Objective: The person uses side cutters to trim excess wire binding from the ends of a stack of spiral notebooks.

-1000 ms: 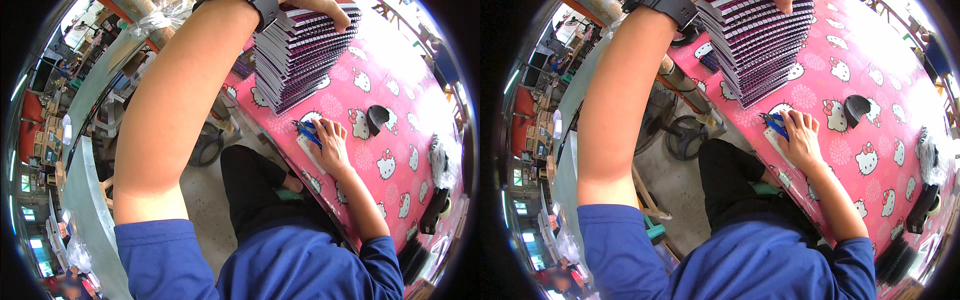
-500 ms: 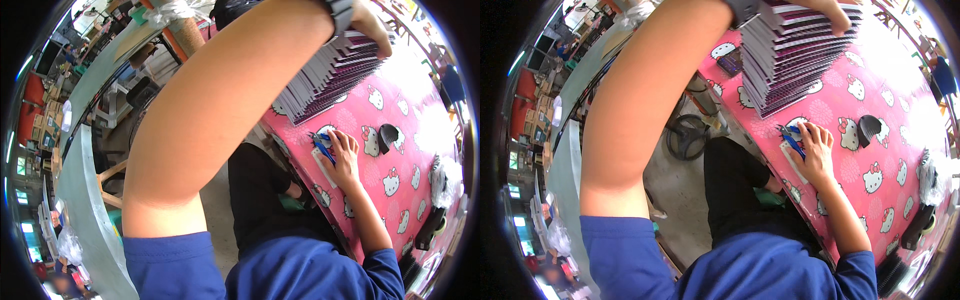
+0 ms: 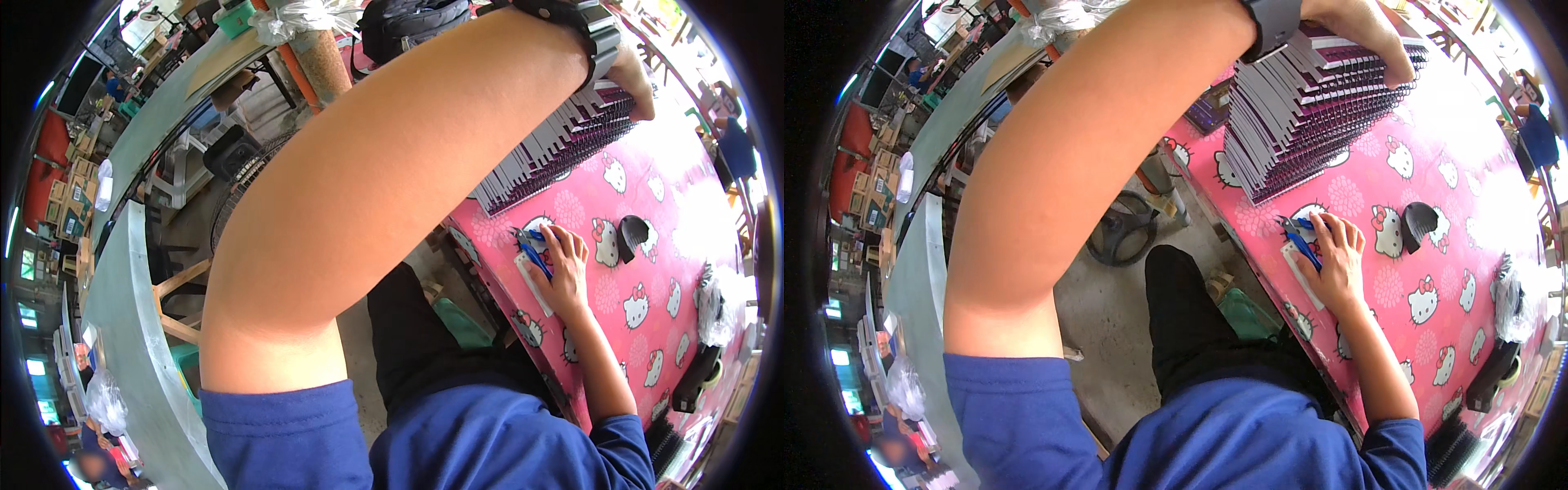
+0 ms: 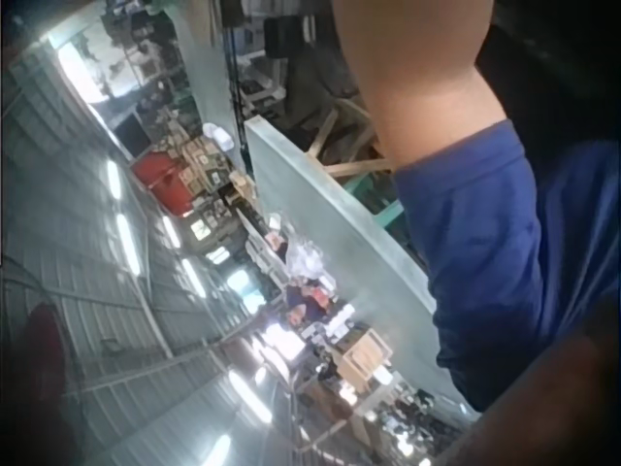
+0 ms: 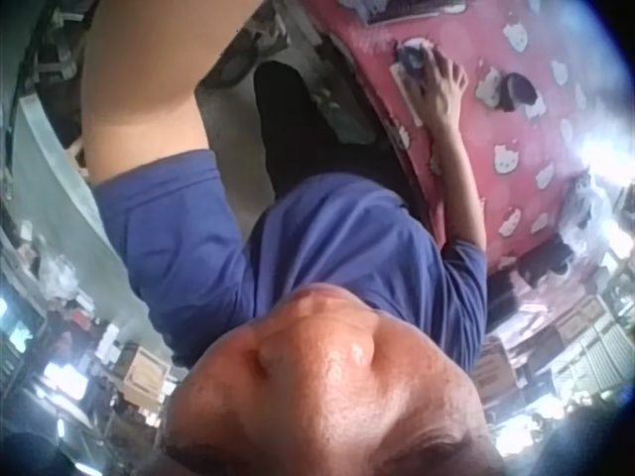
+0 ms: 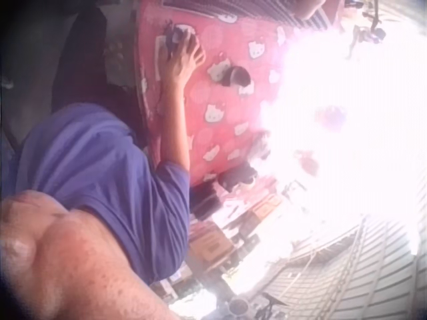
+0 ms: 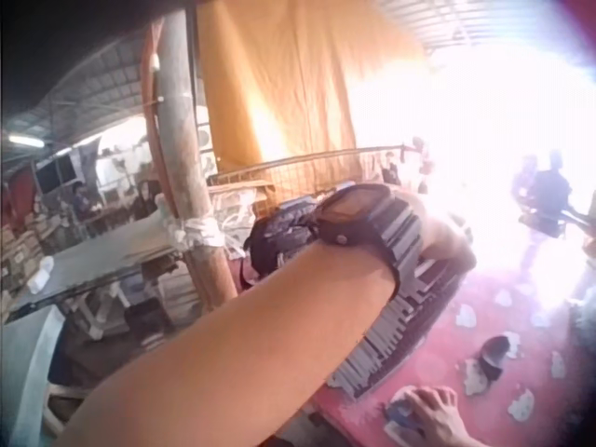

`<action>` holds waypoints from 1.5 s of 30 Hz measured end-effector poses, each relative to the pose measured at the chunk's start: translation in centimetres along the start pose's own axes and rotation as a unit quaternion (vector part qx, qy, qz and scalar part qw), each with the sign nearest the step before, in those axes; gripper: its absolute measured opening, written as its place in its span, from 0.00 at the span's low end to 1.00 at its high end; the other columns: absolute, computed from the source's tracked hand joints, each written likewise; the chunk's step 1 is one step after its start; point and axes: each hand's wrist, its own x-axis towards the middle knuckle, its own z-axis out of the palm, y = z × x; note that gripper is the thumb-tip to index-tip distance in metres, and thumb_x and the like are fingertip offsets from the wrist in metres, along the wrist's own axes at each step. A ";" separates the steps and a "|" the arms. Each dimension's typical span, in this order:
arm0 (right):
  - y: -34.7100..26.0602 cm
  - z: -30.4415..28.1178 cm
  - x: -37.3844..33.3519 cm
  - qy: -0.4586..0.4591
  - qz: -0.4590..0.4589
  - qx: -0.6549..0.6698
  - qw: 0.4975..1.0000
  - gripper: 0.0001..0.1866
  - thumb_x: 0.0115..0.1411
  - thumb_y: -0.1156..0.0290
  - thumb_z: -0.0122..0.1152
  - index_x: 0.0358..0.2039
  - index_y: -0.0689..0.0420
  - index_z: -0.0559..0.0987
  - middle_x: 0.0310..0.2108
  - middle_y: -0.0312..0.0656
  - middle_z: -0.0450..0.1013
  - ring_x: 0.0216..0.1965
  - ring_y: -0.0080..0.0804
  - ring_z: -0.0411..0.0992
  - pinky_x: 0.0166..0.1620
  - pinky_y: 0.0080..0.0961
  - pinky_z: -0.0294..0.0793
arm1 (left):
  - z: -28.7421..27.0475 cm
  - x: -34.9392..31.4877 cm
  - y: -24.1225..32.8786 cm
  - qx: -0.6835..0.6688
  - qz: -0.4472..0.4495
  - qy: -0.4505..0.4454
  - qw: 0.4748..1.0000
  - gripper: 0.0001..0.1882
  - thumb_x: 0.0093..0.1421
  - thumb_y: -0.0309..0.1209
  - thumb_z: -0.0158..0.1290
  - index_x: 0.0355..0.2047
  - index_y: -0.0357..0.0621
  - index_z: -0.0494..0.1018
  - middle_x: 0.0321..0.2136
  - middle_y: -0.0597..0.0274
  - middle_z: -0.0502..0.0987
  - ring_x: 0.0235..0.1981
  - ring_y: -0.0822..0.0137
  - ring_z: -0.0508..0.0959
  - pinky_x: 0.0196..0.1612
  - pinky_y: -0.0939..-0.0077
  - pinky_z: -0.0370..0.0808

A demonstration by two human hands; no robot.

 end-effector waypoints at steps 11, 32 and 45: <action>0.3 -0.1 -0.4 0.004 -0.014 0.011 1.000 0.35 0.49 0.54 0.63 0.55 0.58 0.69 0.51 0.46 0.64 0.54 0.46 0.59 0.58 0.44 0.53 | 0.1 -0.4 -0.1 -0.004 -0.002 0.003 1.000 0.62 0.40 0.51 0.61 0.67 0.35 0.40 0.55 0.39 0.67 0.50 0.55 0.74 0.51 0.69 0.71; 0.5 -0.4 1.6 0.014 -0.056 0.219 0.974 0.25 0.50 0.65 0.65 0.49 0.55 0.73 0.39 0.45 0.69 0.44 0.43 0.67 0.48 0.36 0.67 | 1.9 2.9 -0.5 -0.070 -0.041 0.016 0.997 0.67 0.37 0.46 0.65 0.66 0.30 0.33 0.53 0.31 0.65 0.52 0.52 0.72 0.54 0.73 0.68; -0.2 1.5 2.7 0.046 -0.055 0.148 0.986 0.25 0.49 0.63 0.65 0.49 0.50 0.74 0.40 0.43 0.67 0.44 0.42 0.64 0.46 0.37 0.64 | 1.8 2.0 0.5 -0.043 -0.065 0.046 0.996 0.69 0.34 0.47 0.66 0.66 0.30 0.34 0.56 0.30 0.62 0.57 0.52 0.67 0.58 0.73 0.63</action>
